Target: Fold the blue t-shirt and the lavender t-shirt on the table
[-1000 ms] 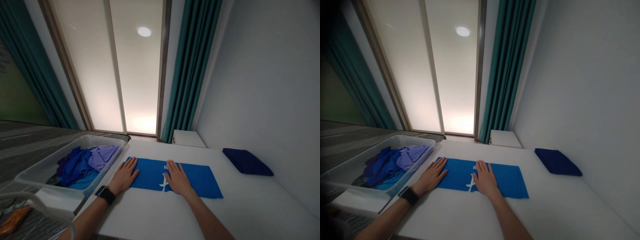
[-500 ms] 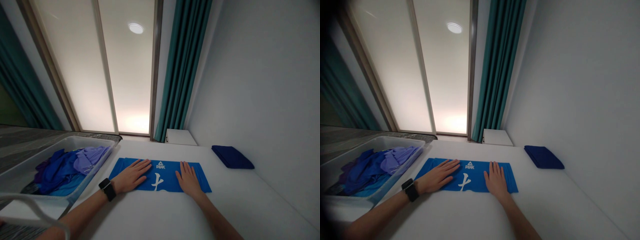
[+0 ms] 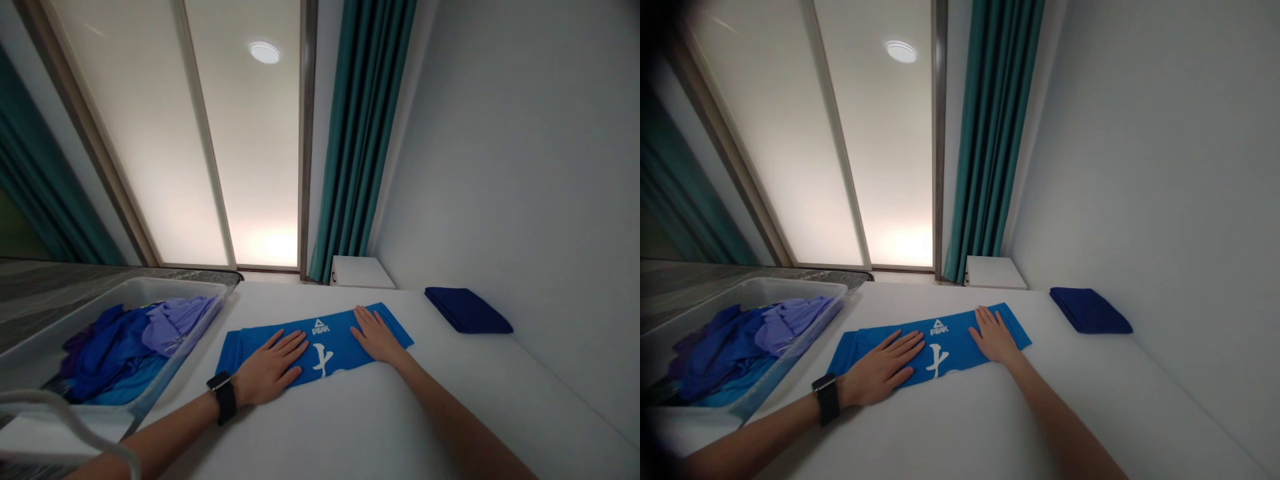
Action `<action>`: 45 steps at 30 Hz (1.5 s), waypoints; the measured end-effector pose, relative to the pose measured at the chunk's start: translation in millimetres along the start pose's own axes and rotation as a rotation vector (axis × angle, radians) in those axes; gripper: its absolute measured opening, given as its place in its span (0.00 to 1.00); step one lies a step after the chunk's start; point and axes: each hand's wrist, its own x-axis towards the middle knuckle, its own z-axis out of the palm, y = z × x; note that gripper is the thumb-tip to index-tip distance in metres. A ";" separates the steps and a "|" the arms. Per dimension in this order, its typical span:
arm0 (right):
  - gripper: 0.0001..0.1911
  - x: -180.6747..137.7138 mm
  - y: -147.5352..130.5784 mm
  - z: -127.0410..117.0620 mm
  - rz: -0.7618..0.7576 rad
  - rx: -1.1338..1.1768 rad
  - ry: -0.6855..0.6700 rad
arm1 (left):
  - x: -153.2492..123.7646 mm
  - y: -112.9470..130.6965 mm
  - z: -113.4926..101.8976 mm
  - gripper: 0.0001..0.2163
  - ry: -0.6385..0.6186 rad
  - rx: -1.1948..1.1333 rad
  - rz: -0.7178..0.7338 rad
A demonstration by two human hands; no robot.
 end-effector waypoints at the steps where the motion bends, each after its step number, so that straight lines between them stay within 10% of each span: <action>1: 0.37 2.3 1.4 -0.2 -0.013 0.003 0.005 | 0.2 2.7 1.2 0.25 -0.004 -0.004 -0.024; 10: 0.36 4.1 3.7 1.0 0.013 0.086 0.116 | 2.4 -21.9 -40.9 0.26 -0.171 -0.116 0.261; 17: 0.38 1.8 -12.7 12.6 0.345 0.032 0.010 | -11.4 -19.4 -33.6 0.27 -0.094 -0.114 0.200; 29: 0.39 46.2 11.8 0.5 -0.039 0.038 0.010 | -18.7 43.8 5.4 0.27 0.011 -0.077 -0.095; 37: 0.38 42.1 -25.6 4.8 0.284 0.050 0.005 | 11.3 12.9 -43.6 0.26 -0.193 -0.097 0.346; 45: 0.40 48.7 -55.1 21.5 0.293 -0.007 0.090 | 6.9 18.8 -29.5 0.28 -0.174 -0.160 0.306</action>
